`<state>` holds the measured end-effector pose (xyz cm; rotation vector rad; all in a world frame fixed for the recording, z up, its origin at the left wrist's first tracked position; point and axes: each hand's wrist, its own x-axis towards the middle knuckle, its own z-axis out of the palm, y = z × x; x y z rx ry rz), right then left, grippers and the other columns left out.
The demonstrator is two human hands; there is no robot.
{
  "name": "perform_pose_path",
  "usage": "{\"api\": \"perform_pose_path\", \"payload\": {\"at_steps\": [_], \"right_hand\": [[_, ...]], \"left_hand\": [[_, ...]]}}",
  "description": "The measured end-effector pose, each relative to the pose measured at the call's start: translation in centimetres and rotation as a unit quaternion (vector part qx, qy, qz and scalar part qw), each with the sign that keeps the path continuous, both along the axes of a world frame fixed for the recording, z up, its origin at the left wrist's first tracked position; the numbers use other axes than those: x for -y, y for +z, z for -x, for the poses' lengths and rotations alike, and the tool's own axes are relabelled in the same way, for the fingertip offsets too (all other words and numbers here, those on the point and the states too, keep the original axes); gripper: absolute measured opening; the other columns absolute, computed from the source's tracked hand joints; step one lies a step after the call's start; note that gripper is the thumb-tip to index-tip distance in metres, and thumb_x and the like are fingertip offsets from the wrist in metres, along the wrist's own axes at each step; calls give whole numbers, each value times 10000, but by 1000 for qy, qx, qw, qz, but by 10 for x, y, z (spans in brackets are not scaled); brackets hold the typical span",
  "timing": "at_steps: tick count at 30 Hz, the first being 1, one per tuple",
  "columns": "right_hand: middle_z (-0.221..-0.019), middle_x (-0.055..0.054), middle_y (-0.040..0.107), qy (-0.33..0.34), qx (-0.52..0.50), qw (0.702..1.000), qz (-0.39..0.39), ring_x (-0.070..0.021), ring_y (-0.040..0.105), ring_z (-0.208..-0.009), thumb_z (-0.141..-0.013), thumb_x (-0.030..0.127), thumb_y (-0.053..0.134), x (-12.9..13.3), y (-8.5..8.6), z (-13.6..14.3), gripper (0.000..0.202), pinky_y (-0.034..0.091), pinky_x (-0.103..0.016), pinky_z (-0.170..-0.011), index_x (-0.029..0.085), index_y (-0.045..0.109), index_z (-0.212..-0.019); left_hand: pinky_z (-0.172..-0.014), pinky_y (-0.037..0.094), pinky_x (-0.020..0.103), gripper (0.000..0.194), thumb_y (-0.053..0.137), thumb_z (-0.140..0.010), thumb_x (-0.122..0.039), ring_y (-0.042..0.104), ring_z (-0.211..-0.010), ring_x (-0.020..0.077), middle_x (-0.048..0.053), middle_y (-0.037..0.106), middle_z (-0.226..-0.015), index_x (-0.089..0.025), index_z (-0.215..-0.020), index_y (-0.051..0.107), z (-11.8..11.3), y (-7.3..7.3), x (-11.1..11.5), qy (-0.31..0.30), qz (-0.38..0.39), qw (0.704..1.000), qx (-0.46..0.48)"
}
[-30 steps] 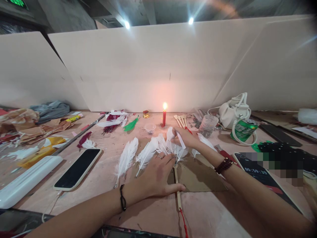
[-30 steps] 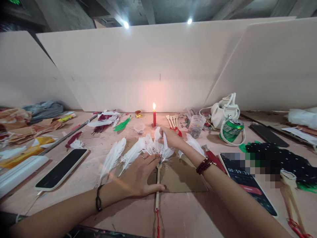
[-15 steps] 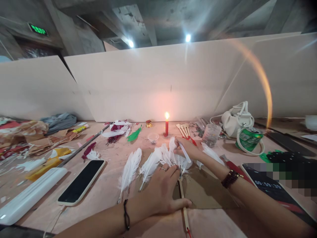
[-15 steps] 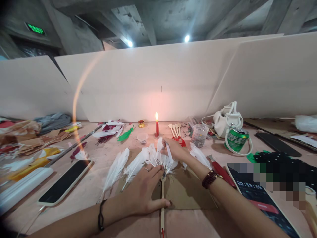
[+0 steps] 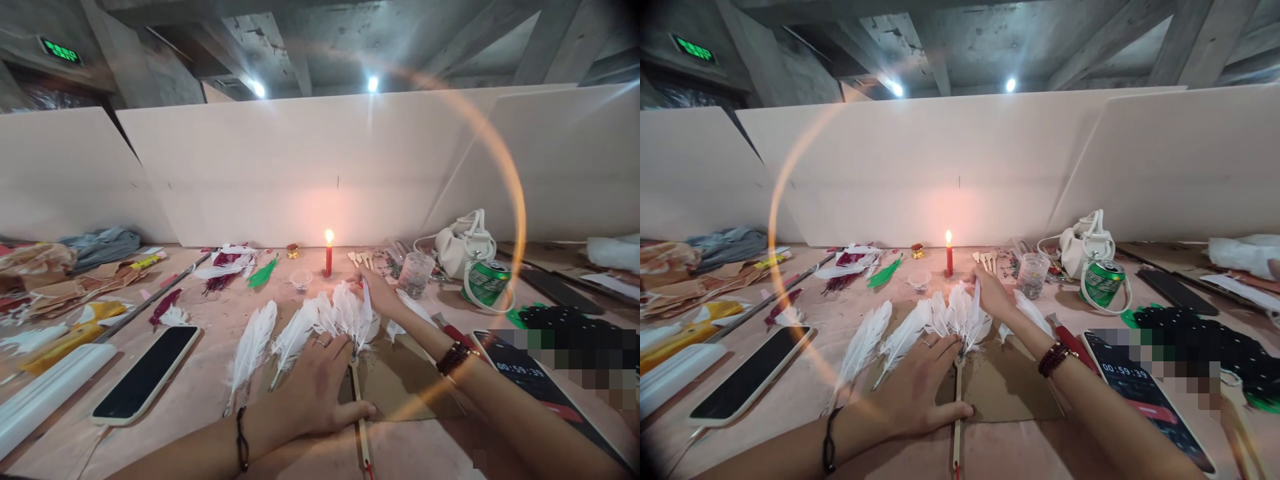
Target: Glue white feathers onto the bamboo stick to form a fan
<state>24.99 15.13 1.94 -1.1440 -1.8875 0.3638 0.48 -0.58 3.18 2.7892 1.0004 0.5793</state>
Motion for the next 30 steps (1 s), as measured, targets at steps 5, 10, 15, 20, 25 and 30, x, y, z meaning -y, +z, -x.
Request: {"api": "perform_pose_path", "payload": {"at_steps": [5,10,15,20,25,30], "right_hand": [[-923,-39,686,20,-38,999,0,-328,749,-1064,-876,348,640,-7,0,-7,202,520,-412,-869,277,451,-884],[-962,-50,698,33,-70,997,18,-343,772,-1100,-886,387,638,-13,-6,-11,231,565,-459,-899,284,433,-875],[-909,-35,678,44,-80,995,39,-318,764,-1061,-857,390,706,-18,-13,-14,265,584,-451,-906,282,464,-872],[-876,-20,633,55,-89,994,43,-325,756,-1097,-861,405,697,-21,-16,-13,269,582,-461,-931,281,459,-870],[-901,-25,641,59,-98,992,44,-302,742,-1014,-859,457,719,-22,-17,-13,316,592,-471,-931,283,455,-869],[-909,-33,656,63,-99,992,46,-293,732,-967,-860,497,732,-23,-18,-14,343,592,-466,-922,285,462,-864]], "left_hand": [[-1048,530,605,749,771,-859,-760,619,-1262,419,177,669,-1444,-175,-1310,647,1,-2,-2,-8,-4,1000,3],[-1045,529,612,785,749,-858,-788,612,-1271,436,190,660,-1461,-164,-1323,650,1,-3,-1,2,-14,1000,-11],[-1053,528,621,785,678,-913,-790,623,-1256,427,197,660,-1462,-148,-1365,642,-1,2,1,-4,-11,1000,-19],[-1042,538,612,756,719,-909,-747,624,-1240,421,190,679,-1420,-134,-1345,649,-1,5,2,-12,-10,1000,-24],[-1048,533,614,766,749,-901,-722,616,-1233,421,192,670,-1422,-123,-1365,638,-1,5,1,-14,-9,999,-30],[-1021,545,594,735,749,-893,-740,617,-1198,400,167,692,-1348,-143,-1311,653,-2,4,-1,-18,-1,1000,-20]]}}
